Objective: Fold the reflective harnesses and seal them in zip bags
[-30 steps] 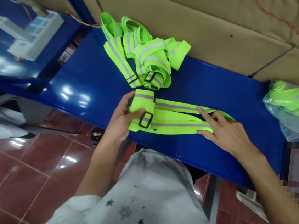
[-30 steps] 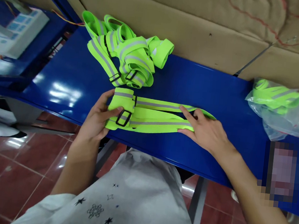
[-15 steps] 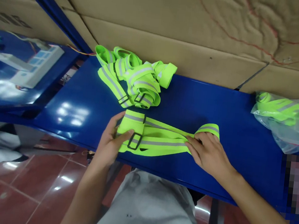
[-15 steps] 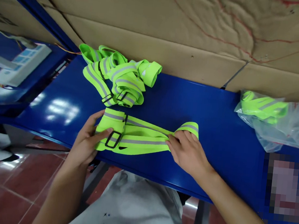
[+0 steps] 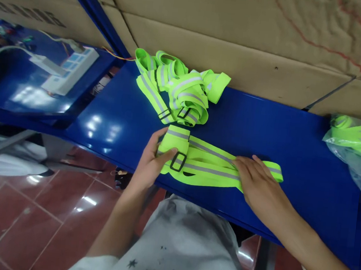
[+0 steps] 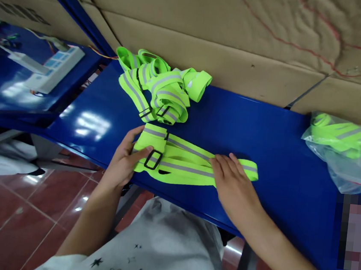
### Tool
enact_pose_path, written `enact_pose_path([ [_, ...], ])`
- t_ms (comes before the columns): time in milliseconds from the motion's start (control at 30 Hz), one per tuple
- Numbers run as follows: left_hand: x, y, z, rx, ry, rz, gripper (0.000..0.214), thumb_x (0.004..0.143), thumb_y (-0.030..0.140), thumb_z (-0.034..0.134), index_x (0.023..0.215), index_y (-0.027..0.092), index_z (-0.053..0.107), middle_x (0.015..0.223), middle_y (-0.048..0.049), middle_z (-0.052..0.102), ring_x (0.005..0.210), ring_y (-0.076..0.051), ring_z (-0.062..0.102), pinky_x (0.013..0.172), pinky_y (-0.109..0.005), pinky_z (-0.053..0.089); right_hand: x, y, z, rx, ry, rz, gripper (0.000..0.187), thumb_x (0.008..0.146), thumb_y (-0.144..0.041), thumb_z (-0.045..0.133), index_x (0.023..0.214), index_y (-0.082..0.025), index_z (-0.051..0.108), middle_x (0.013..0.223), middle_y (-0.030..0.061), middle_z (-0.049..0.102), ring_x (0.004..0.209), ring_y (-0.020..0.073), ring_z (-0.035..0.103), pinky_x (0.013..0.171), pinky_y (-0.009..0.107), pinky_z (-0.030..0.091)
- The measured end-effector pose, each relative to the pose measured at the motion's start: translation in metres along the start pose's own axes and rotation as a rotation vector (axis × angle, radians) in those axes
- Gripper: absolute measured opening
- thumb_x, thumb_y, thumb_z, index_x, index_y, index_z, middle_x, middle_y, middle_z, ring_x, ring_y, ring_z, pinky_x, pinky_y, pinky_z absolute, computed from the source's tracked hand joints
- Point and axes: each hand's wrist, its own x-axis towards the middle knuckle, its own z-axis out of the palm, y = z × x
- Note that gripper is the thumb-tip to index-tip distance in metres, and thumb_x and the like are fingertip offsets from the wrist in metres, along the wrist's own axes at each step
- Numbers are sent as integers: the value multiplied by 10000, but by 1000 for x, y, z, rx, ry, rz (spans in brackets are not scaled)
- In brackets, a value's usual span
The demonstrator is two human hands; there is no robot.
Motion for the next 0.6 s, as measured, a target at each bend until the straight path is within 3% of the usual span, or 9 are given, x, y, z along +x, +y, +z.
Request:
enact_pose_path([
  [67,0,-1,1,0,-4,13,693,795,332,829,1426,277,549,1170,-72,722,940,-219,699,781,-314,577,13,-23,-9,-46,-14,-22,519,949,-17,380,1449,4,518,1529,257,526,1466,363,479,1264,595,325],
  [133,0,0,1,-12,-3,15,673,797,326,823,1415,277,561,1193,-72,717,907,-203,696,774,-307,576,31,-50,-14,-23,16,-50,544,1032,-213,437,1526,16,432,1614,267,412,1551,380,342,1303,597,241],
  [233,2,3,0,-83,-6,-14,658,786,308,829,1392,274,575,1126,-54,735,843,-186,698,743,-294,573,59,-78,-5,45,9,-87,914,1013,-628,452,1603,47,275,1684,286,229,1602,409,183,1312,646,131],
  [333,5,7,-4,-211,-56,-95,677,749,292,851,1371,244,585,1106,-54,749,859,-199,718,759,-305,588,75,-73,15,20,-82,-37,928,980,-547,577,1603,65,265,1684,299,206,1592,434,197,1306,645,126],
  [467,8,11,-8,-304,-115,-172,712,718,282,875,1365,216,587,1136,-71,752,883,-212,737,785,-317,602,76,-47,26,56,-192,-50,874,950,-375,652,1641,-31,242,1710,225,214,1596,386,223,1309,580,195],
  [533,8,11,-9,-313,-105,-166,713,716,272,880,1364,225,588,1127,-66,754,887,-209,738,781,-308,601,72,-43,22,90,-194,-75,861,996,-460,584,1654,-50,209,1715,223,196,1606,366,199,1309,578,187],
  [600,7,11,-8,-311,-92,-156,715,719,269,879,1371,234,587,1141,-66,751,909,-211,736,789,-306,601,71,-49,16,126,-180,-104,970,981,-669,511,1663,-66,178,1716,240,173,1609,377,183,1300,614,170],
])
